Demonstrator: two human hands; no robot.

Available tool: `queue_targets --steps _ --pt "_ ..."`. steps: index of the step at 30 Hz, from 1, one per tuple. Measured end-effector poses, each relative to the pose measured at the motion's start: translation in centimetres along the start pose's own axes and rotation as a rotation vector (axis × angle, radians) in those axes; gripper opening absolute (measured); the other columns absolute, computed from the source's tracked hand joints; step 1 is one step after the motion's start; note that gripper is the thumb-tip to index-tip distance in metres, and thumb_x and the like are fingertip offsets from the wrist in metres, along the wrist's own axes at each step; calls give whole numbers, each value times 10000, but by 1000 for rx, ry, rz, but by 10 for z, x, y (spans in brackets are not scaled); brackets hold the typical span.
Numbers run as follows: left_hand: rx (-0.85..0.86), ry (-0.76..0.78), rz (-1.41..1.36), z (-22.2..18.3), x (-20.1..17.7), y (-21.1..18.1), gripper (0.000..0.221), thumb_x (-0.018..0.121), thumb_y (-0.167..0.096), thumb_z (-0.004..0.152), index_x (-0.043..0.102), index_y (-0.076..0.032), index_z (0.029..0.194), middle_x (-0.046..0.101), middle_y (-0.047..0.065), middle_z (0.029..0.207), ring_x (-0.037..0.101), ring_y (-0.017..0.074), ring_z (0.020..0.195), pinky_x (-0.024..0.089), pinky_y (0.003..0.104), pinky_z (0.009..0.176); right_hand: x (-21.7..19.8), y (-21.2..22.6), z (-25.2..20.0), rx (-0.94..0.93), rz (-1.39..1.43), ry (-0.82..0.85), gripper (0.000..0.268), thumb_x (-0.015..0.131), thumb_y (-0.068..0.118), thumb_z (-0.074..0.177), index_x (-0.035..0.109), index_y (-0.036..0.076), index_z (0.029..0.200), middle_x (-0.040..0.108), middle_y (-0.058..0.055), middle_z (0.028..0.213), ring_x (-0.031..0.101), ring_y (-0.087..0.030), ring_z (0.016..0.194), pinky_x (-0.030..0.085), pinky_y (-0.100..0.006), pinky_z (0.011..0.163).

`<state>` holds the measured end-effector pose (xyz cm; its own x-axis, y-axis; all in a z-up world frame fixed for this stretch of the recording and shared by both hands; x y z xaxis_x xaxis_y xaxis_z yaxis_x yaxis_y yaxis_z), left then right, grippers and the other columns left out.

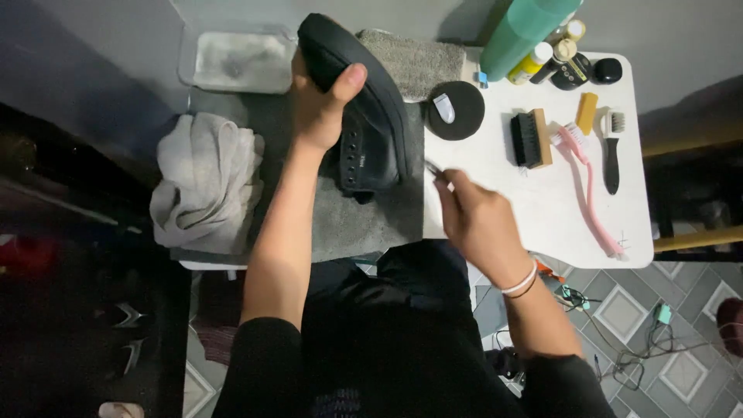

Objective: Trimming excess material from the edges of a shoe sole using a small blade at a repair bench.

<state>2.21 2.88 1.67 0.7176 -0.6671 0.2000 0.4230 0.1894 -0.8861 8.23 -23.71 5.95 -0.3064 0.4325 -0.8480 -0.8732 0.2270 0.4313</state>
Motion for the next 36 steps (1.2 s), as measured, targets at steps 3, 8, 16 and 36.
queue_targets --steps 3,8,16,36 --pt "49 33 -25 0 5 -14 526 784 -497 839 578 -148 1175 623 37 1012 659 230 958 560 370 814 -19 16 20 -109 -27 -131 129 615 71 1078 564 -2 1172 567 -141 717 468 -297 525 401 -403 498" --pt "78 -8 59 -2 2 -7 587 787 -450 861 551 -153 1310 626 49 1148 633 234 1065 535 377 913 -29 32 48 -223 -194 -250 139 617 58 1119 565 7 1238 497 -96 766 382 -314 598 398 -398 514" --pt "90 44 -7 1 10 -25 407 767 -457 842 594 -159 1060 627 6 928 641 189 867 543 349 765 -21 36 54 -301 -331 -286 135 647 76 1124 603 26 1241 471 -47 734 373 -267 545 366 -388 444" --pt "11 -55 51 -7 -13 34 763 824 -502 864 472 -108 1414 548 107 1353 557 277 1289 491 408 1068 33 -4 11 -150 -301 -146 114 611 92 1102 559 30 1183 462 -48 686 329 -236 461 293 -369 394"
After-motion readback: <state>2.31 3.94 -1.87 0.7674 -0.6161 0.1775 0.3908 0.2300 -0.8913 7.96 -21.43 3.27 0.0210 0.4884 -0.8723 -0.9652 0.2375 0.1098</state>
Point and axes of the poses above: each hand's wrist, its own z-axis towards the middle knuckle, its own x-axis out of the palm, y = z × x, the point moved 4 cm from there along z, towards the middle knuckle
